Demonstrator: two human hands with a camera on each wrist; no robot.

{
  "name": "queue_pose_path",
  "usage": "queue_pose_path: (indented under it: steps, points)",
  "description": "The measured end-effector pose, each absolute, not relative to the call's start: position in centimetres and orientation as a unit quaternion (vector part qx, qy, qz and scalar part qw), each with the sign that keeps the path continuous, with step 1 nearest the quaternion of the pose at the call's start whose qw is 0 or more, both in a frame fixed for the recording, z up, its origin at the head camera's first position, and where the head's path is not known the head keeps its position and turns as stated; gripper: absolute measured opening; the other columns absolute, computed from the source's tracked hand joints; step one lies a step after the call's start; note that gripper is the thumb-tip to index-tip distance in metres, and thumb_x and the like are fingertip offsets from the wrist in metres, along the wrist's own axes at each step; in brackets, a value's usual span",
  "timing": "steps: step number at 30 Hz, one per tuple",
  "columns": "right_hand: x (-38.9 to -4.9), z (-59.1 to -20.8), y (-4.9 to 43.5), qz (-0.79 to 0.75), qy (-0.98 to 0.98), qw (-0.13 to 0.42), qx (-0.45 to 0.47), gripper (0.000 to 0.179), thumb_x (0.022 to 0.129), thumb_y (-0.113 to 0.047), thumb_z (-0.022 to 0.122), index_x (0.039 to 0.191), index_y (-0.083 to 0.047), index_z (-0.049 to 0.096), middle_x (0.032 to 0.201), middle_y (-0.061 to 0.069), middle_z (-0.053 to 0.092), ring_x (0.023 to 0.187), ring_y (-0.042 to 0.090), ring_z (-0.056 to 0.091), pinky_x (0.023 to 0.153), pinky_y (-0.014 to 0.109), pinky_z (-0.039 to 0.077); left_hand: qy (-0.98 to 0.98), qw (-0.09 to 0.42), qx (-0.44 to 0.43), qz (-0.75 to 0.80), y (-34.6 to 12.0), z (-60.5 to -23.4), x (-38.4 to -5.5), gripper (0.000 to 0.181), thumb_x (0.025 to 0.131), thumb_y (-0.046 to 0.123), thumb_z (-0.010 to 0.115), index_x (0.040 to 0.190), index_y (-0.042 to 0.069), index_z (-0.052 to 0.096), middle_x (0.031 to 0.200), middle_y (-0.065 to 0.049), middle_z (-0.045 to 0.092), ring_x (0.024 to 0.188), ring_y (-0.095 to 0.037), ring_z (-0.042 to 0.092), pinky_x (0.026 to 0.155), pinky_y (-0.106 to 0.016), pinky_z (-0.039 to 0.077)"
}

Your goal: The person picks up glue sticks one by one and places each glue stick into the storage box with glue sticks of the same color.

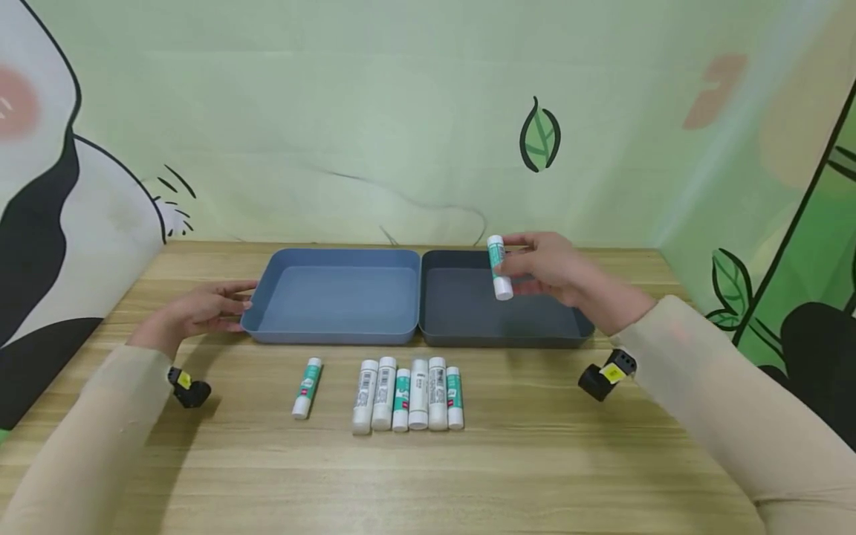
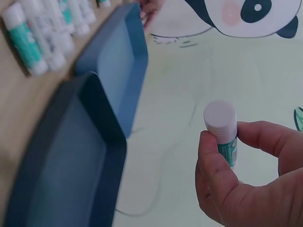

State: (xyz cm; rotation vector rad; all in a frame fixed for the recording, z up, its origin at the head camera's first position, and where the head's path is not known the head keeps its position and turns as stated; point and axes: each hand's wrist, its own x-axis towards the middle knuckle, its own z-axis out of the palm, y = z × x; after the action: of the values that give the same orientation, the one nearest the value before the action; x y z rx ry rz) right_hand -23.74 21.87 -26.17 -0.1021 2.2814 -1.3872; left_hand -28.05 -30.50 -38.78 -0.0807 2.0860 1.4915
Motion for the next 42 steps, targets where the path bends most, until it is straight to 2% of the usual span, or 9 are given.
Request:
queue_pose_path:
  steps: [15, 21, 30, 36, 42]
  points:
    - [-28.0, -22.8, 19.9, -0.499, 0.843, 0.201, -0.021, 0.068, 0.105, -0.020, 0.056, 0.163, -0.006, 0.023, 0.136, 0.013, 0.046, 0.104, 0.015, 0.059, 0.080, 0.018, 0.060, 0.784, 0.280, -0.039, 0.553, -30.6, -38.8, -28.1, 0.067, 0.107, 0.005, 0.045, 0.165, 0.011, 0.011, 0.167, -0.030, 0.019, 0.094, -0.002, 0.064, 0.087, -0.021, 0.061]
    - [-29.4, -22.6, 18.9, -0.508, 0.837, 0.204, -0.011, 0.070, 0.105, -0.019, 0.057, 0.163, -0.009, 0.021, 0.144, 0.015, 0.043, 0.116, 0.022, 0.054, 0.080, 0.018, 0.061, 0.785, 0.279, -0.045, 0.551, -30.6, -38.8, -28.1, 0.067, 0.107, 0.005, 0.046, 0.165, 0.012, 0.012, 0.167, -0.029, 0.020, 0.093, -0.003, 0.065, 0.088, -0.022, 0.061]
    - [-31.5, -25.0, 17.7, -0.544, 0.808, 0.227, 0.012, 0.069, 0.103, -0.010, 0.057, 0.162, -0.005, 0.021, 0.124, 0.010, 0.048, 0.090, 0.012, 0.061, 0.073, 0.019, 0.061, 0.785, 0.282, -0.043, 0.549, -30.5, -38.9, -28.0, 0.067, 0.107, 0.005, 0.045, 0.165, 0.010, 0.013, 0.167, -0.029, 0.020, 0.094, -0.002, 0.064, 0.088, -0.021, 0.060]
    - [-32.7, -27.2, 16.9, -0.551, 0.800, 0.237, 0.025, 0.068, 0.103, -0.007, 0.056, 0.162, -0.004, 0.022, 0.128, 0.013, 0.049, 0.087, 0.011, 0.061, 0.069, 0.019, 0.061, 0.783, 0.283, -0.043, 0.552, -30.4, -39.0, -27.9, 0.067, 0.107, 0.006, 0.046, 0.165, 0.011, 0.013, 0.167, -0.029, 0.021, 0.095, -0.004, 0.064, 0.089, -0.022, 0.061]
    - [-33.7, -29.1, 16.0, -0.556, 0.792, 0.251, 0.031, 0.067, 0.103, -0.005, 0.054, 0.161, -0.002, 0.022, 0.124, 0.012, 0.049, 0.087, 0.012, 0.058, 0.066, 0.019, 0.060, 0.780, 0.285, -0.042, 0.556, -30.5, -38.9, -27.9, 0.066, 0.108, 0.007, 0.045, 0.165, 0.011, 0.012, 0.167, -0.029, 0.020, 0.094, -0.003, 0.064, 0.088, -0.021, 0.060]
